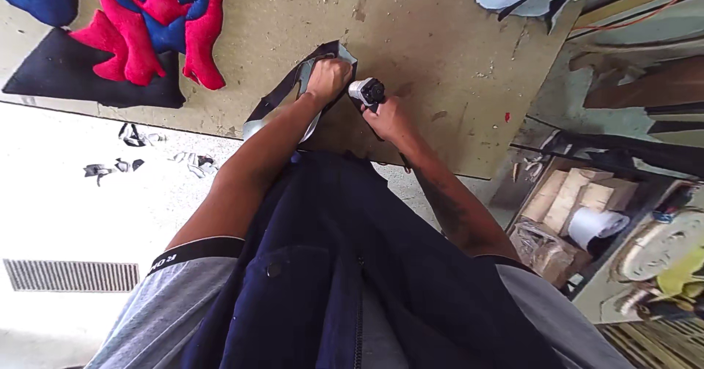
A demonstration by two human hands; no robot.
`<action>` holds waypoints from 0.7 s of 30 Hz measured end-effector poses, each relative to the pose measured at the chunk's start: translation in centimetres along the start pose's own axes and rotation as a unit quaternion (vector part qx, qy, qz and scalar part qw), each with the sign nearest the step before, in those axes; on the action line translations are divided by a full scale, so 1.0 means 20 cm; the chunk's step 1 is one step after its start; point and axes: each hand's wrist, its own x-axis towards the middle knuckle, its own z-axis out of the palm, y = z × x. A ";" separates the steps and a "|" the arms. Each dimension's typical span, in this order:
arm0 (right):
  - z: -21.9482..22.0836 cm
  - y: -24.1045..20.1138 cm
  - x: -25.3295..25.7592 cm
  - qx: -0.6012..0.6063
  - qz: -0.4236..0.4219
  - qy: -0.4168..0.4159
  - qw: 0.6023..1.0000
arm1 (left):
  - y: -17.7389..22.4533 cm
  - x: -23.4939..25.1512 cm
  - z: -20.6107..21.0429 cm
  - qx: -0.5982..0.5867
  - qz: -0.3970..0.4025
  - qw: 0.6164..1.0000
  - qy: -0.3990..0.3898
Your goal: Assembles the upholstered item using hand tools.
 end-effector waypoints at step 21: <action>0.23 0.37 -0.25 0.193 0.038 0.287 0.937 | 0.05 -0.88 -0.43 0.055 -0.104 0.960 -0.254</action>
